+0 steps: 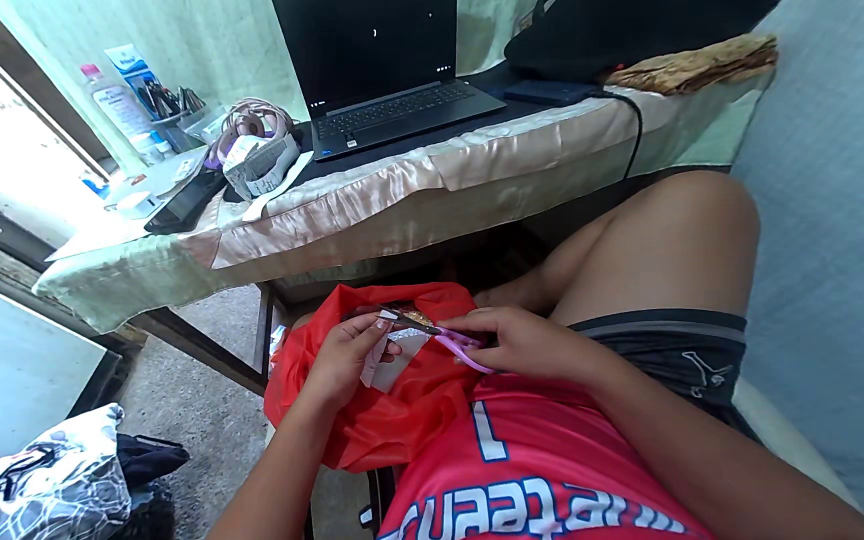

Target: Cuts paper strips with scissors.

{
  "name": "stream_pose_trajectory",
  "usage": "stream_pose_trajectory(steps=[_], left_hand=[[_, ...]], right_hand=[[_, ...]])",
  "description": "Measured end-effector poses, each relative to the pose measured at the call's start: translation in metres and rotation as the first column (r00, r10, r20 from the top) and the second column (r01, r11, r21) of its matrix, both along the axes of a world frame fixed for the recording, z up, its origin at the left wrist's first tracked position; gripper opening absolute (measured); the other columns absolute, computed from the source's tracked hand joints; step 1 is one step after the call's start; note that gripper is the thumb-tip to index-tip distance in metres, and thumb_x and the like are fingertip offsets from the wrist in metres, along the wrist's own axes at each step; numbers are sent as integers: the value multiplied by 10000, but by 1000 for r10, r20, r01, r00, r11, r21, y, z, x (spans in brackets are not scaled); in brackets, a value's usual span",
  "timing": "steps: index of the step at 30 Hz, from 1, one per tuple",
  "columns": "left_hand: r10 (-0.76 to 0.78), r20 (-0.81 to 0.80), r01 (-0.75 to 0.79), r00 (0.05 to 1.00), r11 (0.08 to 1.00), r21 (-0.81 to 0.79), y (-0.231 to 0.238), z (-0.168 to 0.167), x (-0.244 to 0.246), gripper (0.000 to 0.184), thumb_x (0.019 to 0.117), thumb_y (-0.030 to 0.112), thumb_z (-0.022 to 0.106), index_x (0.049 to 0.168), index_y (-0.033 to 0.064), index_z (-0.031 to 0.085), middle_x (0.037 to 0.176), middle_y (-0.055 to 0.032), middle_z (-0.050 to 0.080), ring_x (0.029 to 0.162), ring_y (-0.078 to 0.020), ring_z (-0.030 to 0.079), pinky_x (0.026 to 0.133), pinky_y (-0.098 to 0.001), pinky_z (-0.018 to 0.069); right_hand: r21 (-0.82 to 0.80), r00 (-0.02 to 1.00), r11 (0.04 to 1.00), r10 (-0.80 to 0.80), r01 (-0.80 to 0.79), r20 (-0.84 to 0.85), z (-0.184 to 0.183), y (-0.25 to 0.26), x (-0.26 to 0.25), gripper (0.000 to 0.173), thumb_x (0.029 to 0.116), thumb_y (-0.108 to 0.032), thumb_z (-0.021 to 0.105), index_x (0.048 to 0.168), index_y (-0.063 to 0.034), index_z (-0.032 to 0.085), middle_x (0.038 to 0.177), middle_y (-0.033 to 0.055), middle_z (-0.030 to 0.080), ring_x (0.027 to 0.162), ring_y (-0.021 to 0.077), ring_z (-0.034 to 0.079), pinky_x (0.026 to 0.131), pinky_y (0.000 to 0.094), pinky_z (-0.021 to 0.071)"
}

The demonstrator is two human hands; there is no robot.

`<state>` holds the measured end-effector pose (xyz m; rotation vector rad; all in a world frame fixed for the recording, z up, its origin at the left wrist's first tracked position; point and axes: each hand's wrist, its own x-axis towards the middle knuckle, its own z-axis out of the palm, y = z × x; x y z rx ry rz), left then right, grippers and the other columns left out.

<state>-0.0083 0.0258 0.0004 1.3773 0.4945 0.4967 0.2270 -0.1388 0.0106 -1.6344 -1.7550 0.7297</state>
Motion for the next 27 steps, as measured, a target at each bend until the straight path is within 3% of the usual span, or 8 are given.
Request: stream_pose_trajectory(steps=[6,13,16,20,27], left_hand=[[2,-6,-2,1000,1000,-2,-1,1,0,289,1089,138,477,1226,-40,660,1148,-157,732,817,-182,723,747,-319,610],[5,-1,-5,1000,1000,3,0,0,0,268,1083,137,493,1178,-31,679,1051,-141,725,803,-181,707,755,-333,614],[2,-10,-2,1000,1000,10,0,0,0,283,1090,147,483,1193,-35,674,1104,-150,731,811,-179,714,752,-323,610],[-9,-4,9,1000,1000,5,0,0,0,292,1092,147,474,1217,-37,664,1143,-152,733,822,-177,721,752,-316,608],[6,-9,-6,1000,1000,6,-1,0,0,265,1083,138,497,1185,-28,676,1056,-135,729,801,-179,710,753,-329,615]], right_hand=[[-13,999,999,-50,50,1,-1,1,0,361,1011,-260,656,1366,-198,671,1130,-29,735,961,20,685,885,235,572],[24,1000,1000,-8,8,16,-1,-1,-1,455,968,-330,704,1394,-181,649,1207,21,698,1035,43,657,942,244,542],[22,998,999,-34,33,58,-2,0,-1,395,999,-281,662,1384,-192,661,1231,12,705,1074,52,664,978,267,539],[10,998,999,-44,43,49,-2,0,-1,365,1011,-265,653,1367,-186,671,1173,-11,726,1007,33,682,927,246,563],[28,999,1000,-7,6,45,-2,-1,-1,457,970,-343,698,1399,-195,648,1207,15,699,1042,42,655,940,241,542]])
